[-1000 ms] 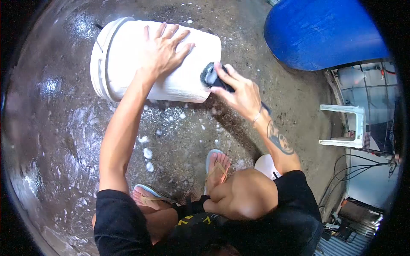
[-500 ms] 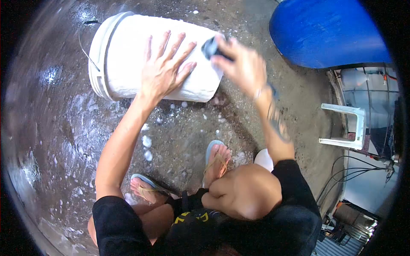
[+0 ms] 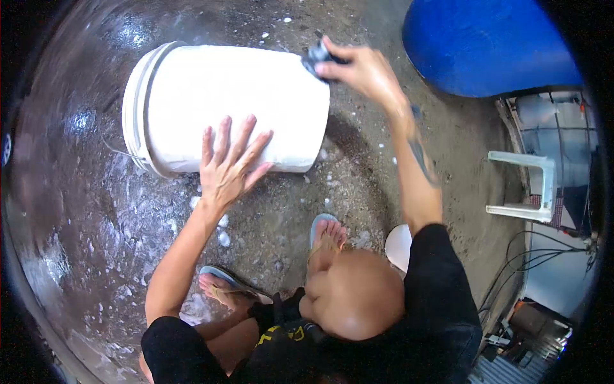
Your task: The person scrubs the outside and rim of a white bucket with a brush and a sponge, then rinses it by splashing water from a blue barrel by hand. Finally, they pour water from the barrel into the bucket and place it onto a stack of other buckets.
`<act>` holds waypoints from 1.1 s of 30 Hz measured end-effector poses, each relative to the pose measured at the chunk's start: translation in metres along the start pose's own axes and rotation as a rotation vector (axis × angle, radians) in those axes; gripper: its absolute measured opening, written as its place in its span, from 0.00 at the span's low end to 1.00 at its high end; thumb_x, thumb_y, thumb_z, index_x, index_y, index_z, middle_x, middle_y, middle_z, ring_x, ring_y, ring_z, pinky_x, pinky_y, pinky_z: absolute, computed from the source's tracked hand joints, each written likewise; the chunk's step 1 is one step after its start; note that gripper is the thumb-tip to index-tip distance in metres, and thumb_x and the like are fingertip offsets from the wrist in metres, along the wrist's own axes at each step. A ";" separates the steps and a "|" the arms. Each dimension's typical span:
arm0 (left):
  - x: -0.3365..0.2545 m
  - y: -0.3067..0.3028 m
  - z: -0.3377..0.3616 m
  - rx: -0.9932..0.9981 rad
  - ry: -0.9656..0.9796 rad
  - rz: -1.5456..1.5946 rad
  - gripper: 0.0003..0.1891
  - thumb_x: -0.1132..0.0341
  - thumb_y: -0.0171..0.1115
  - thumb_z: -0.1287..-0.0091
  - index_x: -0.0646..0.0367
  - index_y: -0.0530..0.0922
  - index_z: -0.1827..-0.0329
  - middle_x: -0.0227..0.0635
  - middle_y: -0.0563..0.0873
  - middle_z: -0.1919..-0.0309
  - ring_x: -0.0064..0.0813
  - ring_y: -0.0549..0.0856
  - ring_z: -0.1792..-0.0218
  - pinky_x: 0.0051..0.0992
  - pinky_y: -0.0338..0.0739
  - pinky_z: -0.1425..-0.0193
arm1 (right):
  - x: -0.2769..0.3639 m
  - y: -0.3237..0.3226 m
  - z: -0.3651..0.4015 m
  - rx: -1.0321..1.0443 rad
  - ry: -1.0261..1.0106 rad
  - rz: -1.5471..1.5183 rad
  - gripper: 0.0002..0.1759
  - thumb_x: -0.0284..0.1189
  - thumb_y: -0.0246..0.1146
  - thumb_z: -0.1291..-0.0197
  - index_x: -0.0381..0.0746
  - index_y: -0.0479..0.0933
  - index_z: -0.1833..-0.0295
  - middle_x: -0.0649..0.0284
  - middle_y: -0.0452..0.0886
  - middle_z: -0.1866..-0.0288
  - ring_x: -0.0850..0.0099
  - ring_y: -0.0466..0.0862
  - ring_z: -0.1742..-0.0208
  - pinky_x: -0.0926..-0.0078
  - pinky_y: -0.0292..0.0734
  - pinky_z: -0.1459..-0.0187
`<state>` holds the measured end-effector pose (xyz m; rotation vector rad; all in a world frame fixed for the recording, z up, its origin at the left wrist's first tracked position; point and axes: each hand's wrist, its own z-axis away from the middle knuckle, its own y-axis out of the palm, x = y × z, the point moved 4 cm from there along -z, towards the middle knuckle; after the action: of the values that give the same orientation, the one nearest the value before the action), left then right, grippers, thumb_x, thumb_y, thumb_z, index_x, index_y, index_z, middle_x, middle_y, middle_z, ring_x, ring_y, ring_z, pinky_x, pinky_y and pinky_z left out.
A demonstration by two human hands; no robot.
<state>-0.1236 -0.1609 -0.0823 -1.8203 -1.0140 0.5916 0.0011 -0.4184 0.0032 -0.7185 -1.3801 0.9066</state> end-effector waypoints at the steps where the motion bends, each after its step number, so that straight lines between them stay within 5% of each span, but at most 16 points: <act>1: 0.001 0.001 0.002 0.006 0.013 -0.005 0.33 0.37 0.56 0.36 0.33 0.67 0.28 0.30 0.59 0.23 0.41 0.51 0.22 0.48 0.35 0.20 | -0.004 -0.002 -0.018 -0.065 -0.045 0.070 0.34 0.56 0.69 0.52 0.53 0.80 0.40 0.52 0.87 0.63 0.61 0.89 0.59 0.65 0.81 0.52; 5: 0.016 -0.001 -0.002 -0.236 0.081 -0.006 0.29 0.42 0.60 0.37 0.38 0.74 0.34 0.33 0.66 0.27 0.42 0.58 0.25 0.49 0.44 0.22 | 0.008 -0.006 -0.010 -0.073 -0.094 0.174 0.33 0.56 0.69 0.52 0.53 0.81 0.40 0.52 0.87 0.65 0.56 0.88 0.61 0.63 0.82 0.55; 7: 0.077 -0.022 -0.038 -0.307 -0.276 -0.122 0.34 0.40 0.61 0.39 0.61 0.75 0.40 0.53 0.74 0.41 0.55 0.63 0.32 0.52 0.48 0.25 | 0.015 -0.005 0.012 -0.067 -0.109 0.125 0.33 0.55 0.69 0.51 0.52 0.81 0.41 0.52 0.87 0.64 0.57 0.88 0.61 0.63 0.82 0.54; 8: 0.080 -0.066 -0.077 -0.331 -0.401 -0.401 0.38 0.38 0.61 0.40 0.67 0.75 0.41 0.59 0.72 0.39 0.60 0.67 0.34 0.54 0.56 0.29 | 0.016 0.000 0.027 -0.058 -0.111 0.078 0.32 0.55 0.68 0.50 0.52 0.81 0.41 0.52 0.87 0.62 0.58 0.88 0.61 0.63 0.81 0.54; 10: 0.147 -0.043 -0.085 -0.116 -0.764 -0.341 0.40 0.35 0.60 0.41 0.68 0.76 0.44 0.61 0.74 0.40 0.60 0.74 0.39 0.56 0.66 0.36 | 0.025 0.005 0.061 -0.221 -0.317 0.139 0.29 0.50 0.66 0.44 0.54 0.78 0.37 0.50 0.85 0.53 0.61 0.88 0.67 0.66 0.84 0.65; 13: 0.155 -0.053 -0.088 0.251 -0.926 -0.259 0.42 0.33 0.59 0.41 0.70 0.76 0.44 0.61 0.77 0.43 0.59 0.78 0.42 0.55 0.72 0.41 | 0.060 0.019 0.128 -0.137 -0.579 0.178 0.28 0.48 0.65 0.42 0.59 0.74 0.35 0.50 0.82 0.46 0.61 0.87 0.72 0.68 0.84 0.72; 15: 0.155 -0.059 -0.085 0.212 -0.953 -0.285 0.42 0.32 0.59 0.41 0.70 0.78 0.47 0.58 0.83 0.51 0.55 0.82 0.46 0.51 0.76 0.44 | 0.059 0.020 0.121 -0.150 -0.607 0.304 0.27 0.50 0.64 0.41 0.60 0.74 0.35 0.55 0.81 0.45 0.60 0.87 0.71 0.70 0.83 0.73; 18: 0.159 -0.055 -0.071 0.161 -0.937 -0.282 0.42 0.32 0.60 0.43 0.70 0.80 0.49 0.59 0.84 0.54 0.54 0.85 0.51 0.49 0.80 0.49 | -0.010 0.030 0.020 -0.064 -0.267 0.178 0.23 0.49 0.64 0.40 0.53 0.81 0.42 0.62 0.82 0.80 0.73 0.80 0.83 0.76 0.78 0.78; 20: 0.162 -0.058 -0.062 0.186 -1.027 -0.154 0.44 0.30 0.61 0.44 0.70 0.80 0.47 0.60 0.84 0.54 0.54 0.85 0.51 0.47 0.79 0.47 | -0.023 0.056 0.009 0.132 -0.246 0.159 0.24 0.50 0.64 0.41 0.50 0.81 0.42 0.62 0.83 0.78 0.74 0.79 0.83 0.75 0.79 0.76; 21: 0.153 -0.064 -0.063 0.082 -0.891 -0.310 0.45 0.29 0.61 0.45 0.68 0.80 0.44 0.58 0.85 0.55 0.52 0.85 0.51 0.44 0.79 0.46 | -0.003 0.055 0.029 0.113 -0.320 0.077 0.26 0.50 0.65 0.42 0.52 0.81 0.41 0.61 0.84 0.76 0.74 0.79 0.83 0.74 0.80 0.74; 23: 0.153 -0.066 -0.056 0.118 -0.896 -0.312 0.46 0.28 0.60 0.46 0.66 0.79 0.42 0.57 0.85 0.55 0.50 0.86 0.52 0.44 0.80 0.47 | 0.038 0.051 0.081 -0.073 -0.612 -0.054 0.28 0.49 0.68 0.45 0.59 0.77 0.37 0.55 0.87 0.59 0.66 0.86 0.74 0.71 0.83 0.66; 24: 0.156 -0.064 -0.055 0.140 -0.868 -0.305 0.48 0.26 0.59 0.46 0.64 0.78 0.40 0.55 0.86 0.56 0.48 0.87 0.53 0.43 0.81 0.48 | 0.058 0.045 0.099 0.182 -0.565 -0.178 0.31 0.51 0.69 0.48 0.57 0.77 0.37 0.51 0.85 0.51 0.60 0.88 0.63 0.70 0.83 0.59; 26: 0.164 -0.056 -0.040 0.150 -0.870 -0.297 0.45 0.27 0.60 0.47 0.63 0.81 0.43 0.53 0.86 0.56 0.48 0.87 0.53 0.41 0.80 0.47 | 0.072 0.045 0.119 0.051 -0.694 -0.181 0.30 0.52 0.70 0.49 0.55 0.80 0.40 0.49 0.84 0.51 0.59 0.88 0.62 0.70 0.83 0.57; 29: 0.173 -0.054 -0.024 0.061 -0.861 -0.232 0.47 0.24 0.57 0.48 0.63 0.81 0.44 0.53 0.86 0.57 0.47 0.87 0.55 0.42 0.81 0.49 | 0.003 0.070 0.071 0.267 -0.211 -0.248 0.27 0.52 0.68 0.46 0.51 0.82 0.43 0.55 0.87 0.55 0.66 0.89 0.64 0.71 0.83 0.59; 32: 0.184 -0.049 -0.030 -0.033 -0.830 -0.137 0.48 0.23 0.57 0.48 0.63 0.80 0.44 0.53 0.87 0.61 0.48 0.89 0.61 0.45 0.83 0.55 | 0.023 0.067 0.084 0.091 -0.394 -0.297 0.25 0.50 0.65 0.43 0.51 0.82 0.43 0.58 0.88 0.59 0.65 0.88 0.65 0.69 0.83 0.60; 33: 0.189 -0.043 -0.028 0.014 -0.818 -0.166 0.48 0.23 0.56 0.48 0.63 0.80 0.44 0.53 0.87 0.61 0.48 0.89 0.61 0.44 0.83 0.55 | 0.052 0.059 0.102 -0.020 -0.695 -0.287 0.25 0.49 0.65 0.43 0.53 0.80 0.41 0.59 0.86 0.59 0.62 0.87 0.68 0.67 0.83 0.63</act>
<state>-0.0171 -0.0061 -0.0256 -1.4586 -1.6616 1.2828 -0.1087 -0.3531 -0.0133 -0.1975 -2.0423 0.9500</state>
